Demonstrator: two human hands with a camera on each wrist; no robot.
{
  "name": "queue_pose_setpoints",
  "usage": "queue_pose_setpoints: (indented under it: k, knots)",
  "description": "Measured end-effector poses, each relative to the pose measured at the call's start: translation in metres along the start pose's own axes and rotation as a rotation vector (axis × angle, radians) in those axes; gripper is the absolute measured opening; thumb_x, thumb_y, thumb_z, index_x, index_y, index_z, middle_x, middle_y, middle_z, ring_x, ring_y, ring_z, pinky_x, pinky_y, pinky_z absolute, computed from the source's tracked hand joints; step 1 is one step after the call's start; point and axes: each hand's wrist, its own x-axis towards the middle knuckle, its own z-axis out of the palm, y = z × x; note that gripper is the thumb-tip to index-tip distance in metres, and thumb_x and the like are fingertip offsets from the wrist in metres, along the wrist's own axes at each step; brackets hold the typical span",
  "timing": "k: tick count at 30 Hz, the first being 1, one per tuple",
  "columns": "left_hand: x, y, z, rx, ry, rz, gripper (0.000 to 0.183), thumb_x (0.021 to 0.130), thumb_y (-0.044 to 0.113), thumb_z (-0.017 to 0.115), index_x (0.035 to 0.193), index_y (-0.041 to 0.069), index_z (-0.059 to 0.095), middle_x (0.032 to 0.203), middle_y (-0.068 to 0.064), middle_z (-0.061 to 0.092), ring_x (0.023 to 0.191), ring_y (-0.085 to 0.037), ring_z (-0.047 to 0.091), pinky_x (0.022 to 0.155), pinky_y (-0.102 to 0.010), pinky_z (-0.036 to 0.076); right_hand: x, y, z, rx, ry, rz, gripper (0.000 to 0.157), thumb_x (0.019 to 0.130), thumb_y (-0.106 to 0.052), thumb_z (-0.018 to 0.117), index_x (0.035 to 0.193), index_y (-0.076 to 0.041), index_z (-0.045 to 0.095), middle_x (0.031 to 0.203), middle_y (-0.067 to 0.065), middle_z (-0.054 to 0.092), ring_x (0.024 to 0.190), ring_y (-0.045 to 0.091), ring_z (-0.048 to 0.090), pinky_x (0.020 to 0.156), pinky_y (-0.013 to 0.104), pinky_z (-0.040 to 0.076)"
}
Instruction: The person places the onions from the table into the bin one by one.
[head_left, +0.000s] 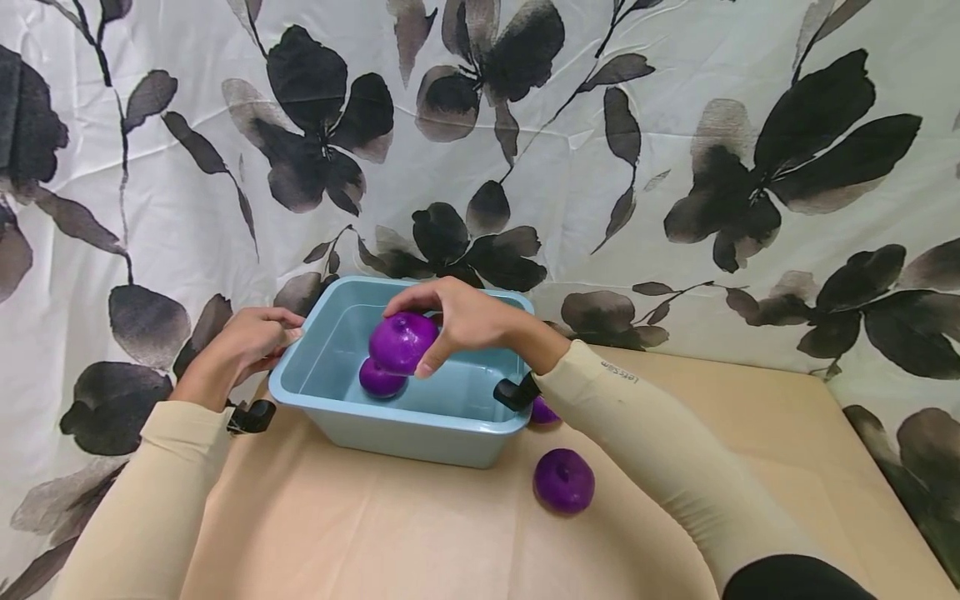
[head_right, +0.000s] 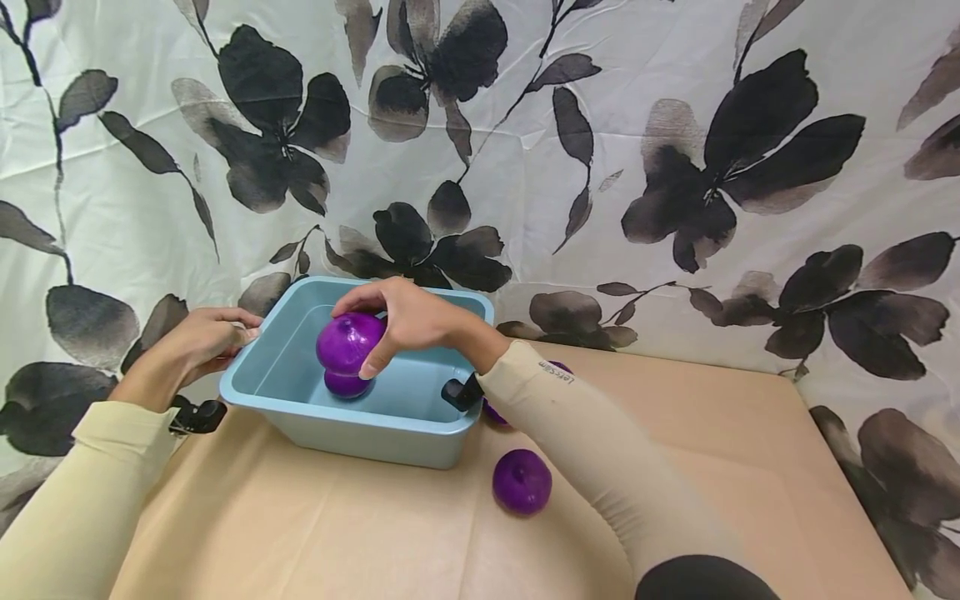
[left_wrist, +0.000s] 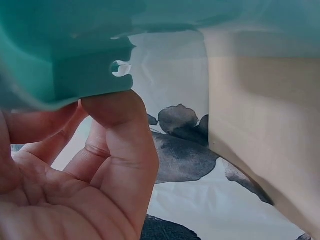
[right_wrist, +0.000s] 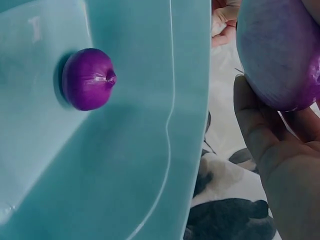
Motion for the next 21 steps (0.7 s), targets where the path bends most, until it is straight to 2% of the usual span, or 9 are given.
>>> queue_pose_setpoints:
  k: [8,13,21]
  knots:
    - [-0.004,-0.002,-0.005,-0.004,-0.014,-0.004,0.038,0.107,0.015,0.054,0.143,0.001,0.056,0.093,-0.001,0.058,0.08,-0.014,0.056,0.066,-0.028,0.053,0.029,0.011,0.014,0.009,-0.047,0.032,0.08,0.063,-0.009,0.099,0.136,-0.009,0.066,0.134,0.005,0.07,0.122,0.017,0.064,0.105,0.034,0.054]
    - [-0.005,-0.004,-0.007,-0.014,-0.016,0.003,0.039,0.106,0.014,0.055,0.142,0.0,0.057,0.092,-0.001,0.058,0.079,-0.013,0.056,0.065,-0.027,0.053,0.043,0.016,0.023,0.011,-0.056,0.056,0.077,0.064,-0.012,0.099,0.134,-0.012,0.068,0.132,0.004,0.069,0.121,0.018,0.063,0.099,0.032,0.056]
    - [-0.002,-0.002,-0.004,-0.05,-0.035,0.011,0.038,0.106,0.013,0.055,0.141,-0.001,0.056,0.075,0.006,0.055,0.069,-0.007,0.054,0.062,-0.024,0.05,0.057,0.026,0.035,-0.006,-0.089,0.085,0.073,0.065,-0.012,0.098,0.132,-0.014,0.069,0.13,0.005,0.068,0.12,0.021,0.061,0.097,0.031,0.056]
